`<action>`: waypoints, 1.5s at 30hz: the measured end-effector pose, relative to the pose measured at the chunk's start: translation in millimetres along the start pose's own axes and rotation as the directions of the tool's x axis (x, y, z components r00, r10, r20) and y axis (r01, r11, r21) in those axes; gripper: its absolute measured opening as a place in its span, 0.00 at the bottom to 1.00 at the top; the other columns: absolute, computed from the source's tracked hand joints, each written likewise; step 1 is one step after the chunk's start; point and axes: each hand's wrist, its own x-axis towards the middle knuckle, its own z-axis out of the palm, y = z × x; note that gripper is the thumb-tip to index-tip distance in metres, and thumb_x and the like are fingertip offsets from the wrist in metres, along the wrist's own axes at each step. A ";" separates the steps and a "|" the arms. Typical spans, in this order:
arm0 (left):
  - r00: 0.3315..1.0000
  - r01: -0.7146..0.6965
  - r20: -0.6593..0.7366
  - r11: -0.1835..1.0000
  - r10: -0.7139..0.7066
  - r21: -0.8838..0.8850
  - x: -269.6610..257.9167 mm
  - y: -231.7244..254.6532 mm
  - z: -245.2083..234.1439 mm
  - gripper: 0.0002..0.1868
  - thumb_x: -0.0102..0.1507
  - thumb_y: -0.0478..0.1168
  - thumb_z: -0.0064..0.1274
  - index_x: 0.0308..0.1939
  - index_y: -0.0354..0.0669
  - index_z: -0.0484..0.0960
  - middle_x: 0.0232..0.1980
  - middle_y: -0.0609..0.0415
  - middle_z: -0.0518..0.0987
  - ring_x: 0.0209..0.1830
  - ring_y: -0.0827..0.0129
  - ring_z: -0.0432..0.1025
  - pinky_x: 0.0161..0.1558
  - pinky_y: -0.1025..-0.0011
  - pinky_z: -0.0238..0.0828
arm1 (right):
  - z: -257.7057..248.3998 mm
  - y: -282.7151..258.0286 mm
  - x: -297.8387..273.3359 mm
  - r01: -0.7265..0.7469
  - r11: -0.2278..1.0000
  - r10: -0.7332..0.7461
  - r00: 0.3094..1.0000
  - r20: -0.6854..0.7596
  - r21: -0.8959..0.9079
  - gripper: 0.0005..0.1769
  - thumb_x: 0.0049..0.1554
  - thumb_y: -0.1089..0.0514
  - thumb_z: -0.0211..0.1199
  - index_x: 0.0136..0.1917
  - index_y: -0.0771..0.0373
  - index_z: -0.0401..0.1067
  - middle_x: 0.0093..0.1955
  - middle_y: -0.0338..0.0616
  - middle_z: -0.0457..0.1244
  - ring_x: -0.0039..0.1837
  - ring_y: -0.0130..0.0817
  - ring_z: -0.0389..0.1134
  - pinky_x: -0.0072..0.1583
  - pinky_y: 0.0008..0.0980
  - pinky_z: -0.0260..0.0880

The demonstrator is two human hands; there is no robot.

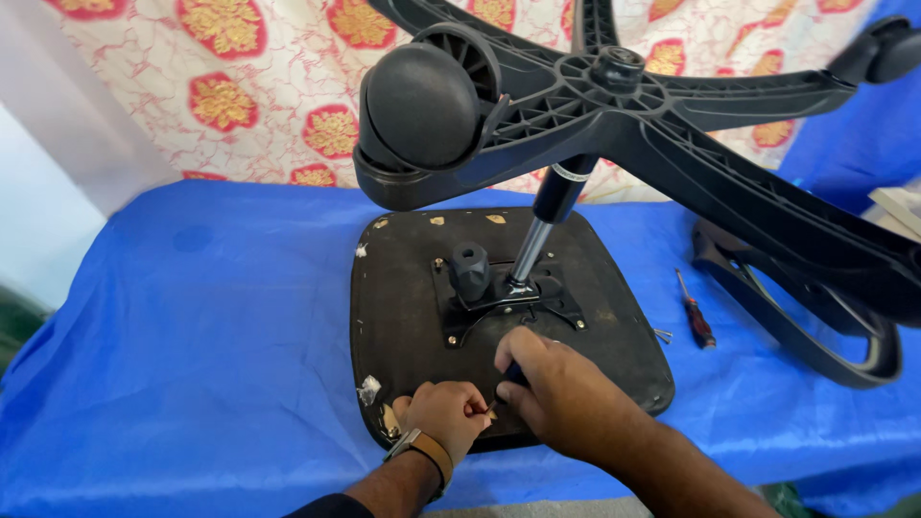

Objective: The person attaches the base of an office chair to the seat using a screwdriver and screws. They insert each screw into the underside of the seat and tighten it, working around the central mounting area.

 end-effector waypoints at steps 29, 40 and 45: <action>0.935 0.043 -0.346 0.993 -0.080 -0.112 -2.7 -3.7 44.5 0.05 0.53 0.44 0.66 0.32 0.62 0.86 0.34 0.71 0.80 0.49 0.73 0.69 0.57 0.63 0.52 | -17.2 57.0 18.6 0.467 0.853 -0.490 0.870 0.052 0.232 0.15 0.56 0.59 0.64 0.56 0.62 0.68 0.55 0.46 0.69 0.58 0.46 0.72 0.56 0.39 0.72; 0.974 0.035 -0.220 0.992 -0.061 -0.119 -9.0 0.7 24.5 0.03 0.56 0.44 0.63 0.32 0.62 0.87 0.35 0.72 0.80 0.50 0.74 0.69 0.57 0.63 0.52 | -12.1 21.3 8.6 -0.179 0.974 0.184 0.983 0.020 -0.139 0.24 0.56 0.42 0.64 0.59 0.57 0.68 0.45 0.49 0.71 0.50 0.49 0.73 0.53 0.45 0.72; 0.985 0.059 -0.157 0.995 -0.071 -0.078 -9.4 4.1 17.5 0.02 0.58 0.45 0.63 0.34 0.61 0.87 0.36 0.72 0.80 0.51 0.74 0.68 0.58 0.62 0.51 | -18.6 16.9 5.7 -0.234 0.947 0.250 0.967 0.048 -0.219 0.22 0.56 0.42 0.64 0.56 0.57 0.68 0.42 0.50 0.71 0.49 0.50 0.74 0.52 0.47 0.73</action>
